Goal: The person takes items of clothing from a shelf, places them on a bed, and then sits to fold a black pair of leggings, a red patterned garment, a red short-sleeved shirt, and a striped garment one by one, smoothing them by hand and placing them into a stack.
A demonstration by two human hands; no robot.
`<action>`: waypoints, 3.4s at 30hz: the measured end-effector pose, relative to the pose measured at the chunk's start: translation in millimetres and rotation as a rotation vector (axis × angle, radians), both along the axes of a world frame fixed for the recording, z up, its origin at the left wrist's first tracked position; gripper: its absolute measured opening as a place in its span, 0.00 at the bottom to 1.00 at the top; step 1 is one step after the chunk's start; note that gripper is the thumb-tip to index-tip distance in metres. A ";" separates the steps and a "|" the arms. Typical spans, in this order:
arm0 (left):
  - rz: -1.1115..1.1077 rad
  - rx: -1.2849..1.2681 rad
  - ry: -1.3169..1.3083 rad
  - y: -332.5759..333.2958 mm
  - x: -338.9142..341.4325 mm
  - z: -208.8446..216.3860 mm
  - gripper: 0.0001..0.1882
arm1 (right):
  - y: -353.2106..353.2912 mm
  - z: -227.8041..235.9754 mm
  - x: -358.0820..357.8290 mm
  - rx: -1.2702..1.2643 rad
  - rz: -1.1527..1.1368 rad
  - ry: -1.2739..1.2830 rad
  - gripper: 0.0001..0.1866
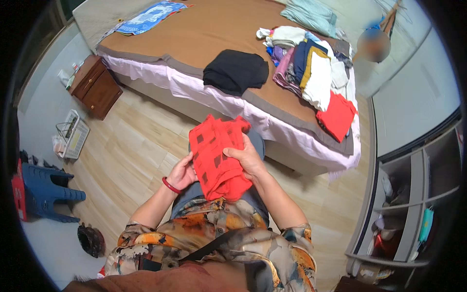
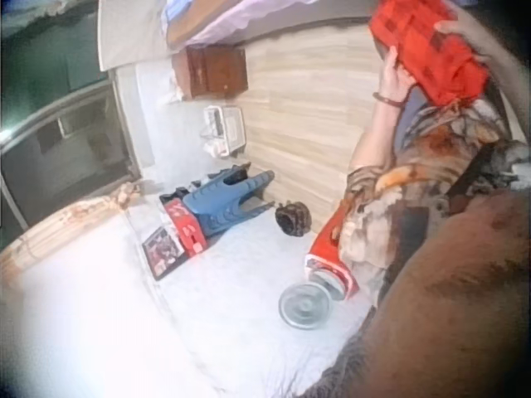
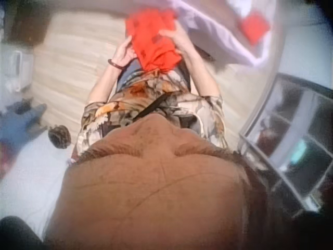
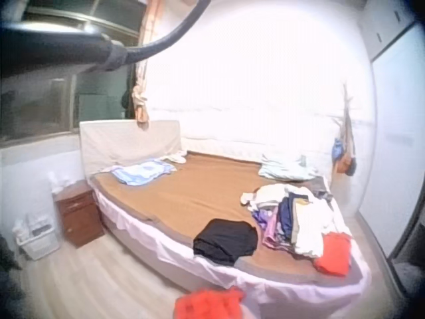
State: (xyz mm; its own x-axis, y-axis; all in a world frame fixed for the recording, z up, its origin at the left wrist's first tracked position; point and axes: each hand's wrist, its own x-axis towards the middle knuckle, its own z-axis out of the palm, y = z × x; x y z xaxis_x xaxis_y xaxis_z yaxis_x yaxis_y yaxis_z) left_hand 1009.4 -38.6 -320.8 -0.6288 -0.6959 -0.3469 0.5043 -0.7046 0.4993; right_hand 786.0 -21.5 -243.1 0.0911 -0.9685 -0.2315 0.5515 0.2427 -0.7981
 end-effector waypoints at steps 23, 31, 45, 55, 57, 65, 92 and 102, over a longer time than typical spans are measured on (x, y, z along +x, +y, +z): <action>0.100 -0.124 0.014 -89.2 58.9 105.4 0.26 | -110.8 0.2 36.0 0.226 0.284 -0.134 0.16; 0.197 -0.799 -0.203 -311.9 67.4 217.0 0.28 | -295.6 102.3 47.5 -0.374 0.050 0.175 0.27; 0.574 -0.826 -1.774 -488.9 86.0 47.2 0.23 | -116.0 -192.8 -38.0 0.408 0.496 0.559 0.13; -0.012 -0.997 -2.280 -522.9 61.8 -26.1 0.40 | -117.6 -204.9 -12.1 -0.016 0.841 1.178 0.20; -0.086 -1.009 -2.256 -528.3 68.8 -19.3 0.38 | -118.7 -200.2 -9.9 0.033 0.879 1.183 0.19; 0.531 -1.431 -2.158 -422.8 40.4 -66.7 0.33 | -116.9 -178.6 -22.0 -0.170 0.493 1.214 0.16; -1.485 -1.360 -1.235 -23.2 -69.9 -173.8 0.18 | -22.0 -81.7 -127.5 -0.658 -0.033 1.379 0.13; -1.480 -1.208 -1.345 -35.3 -88.4 -161.4 0.26 | -3.8 -42.0 -332.8 0.504 -1.057 1.556 0.29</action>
State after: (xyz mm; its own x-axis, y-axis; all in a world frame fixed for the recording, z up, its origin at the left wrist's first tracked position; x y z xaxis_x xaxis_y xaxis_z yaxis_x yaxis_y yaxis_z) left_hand 921.0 -74.0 -482.2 -0.5652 -0.2814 -0.7754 -0.7287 0.6110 0.3094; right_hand 453.2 -25.3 -285.1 -0.9155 -0.3169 0.2479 -0.4009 0.6657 -0.6294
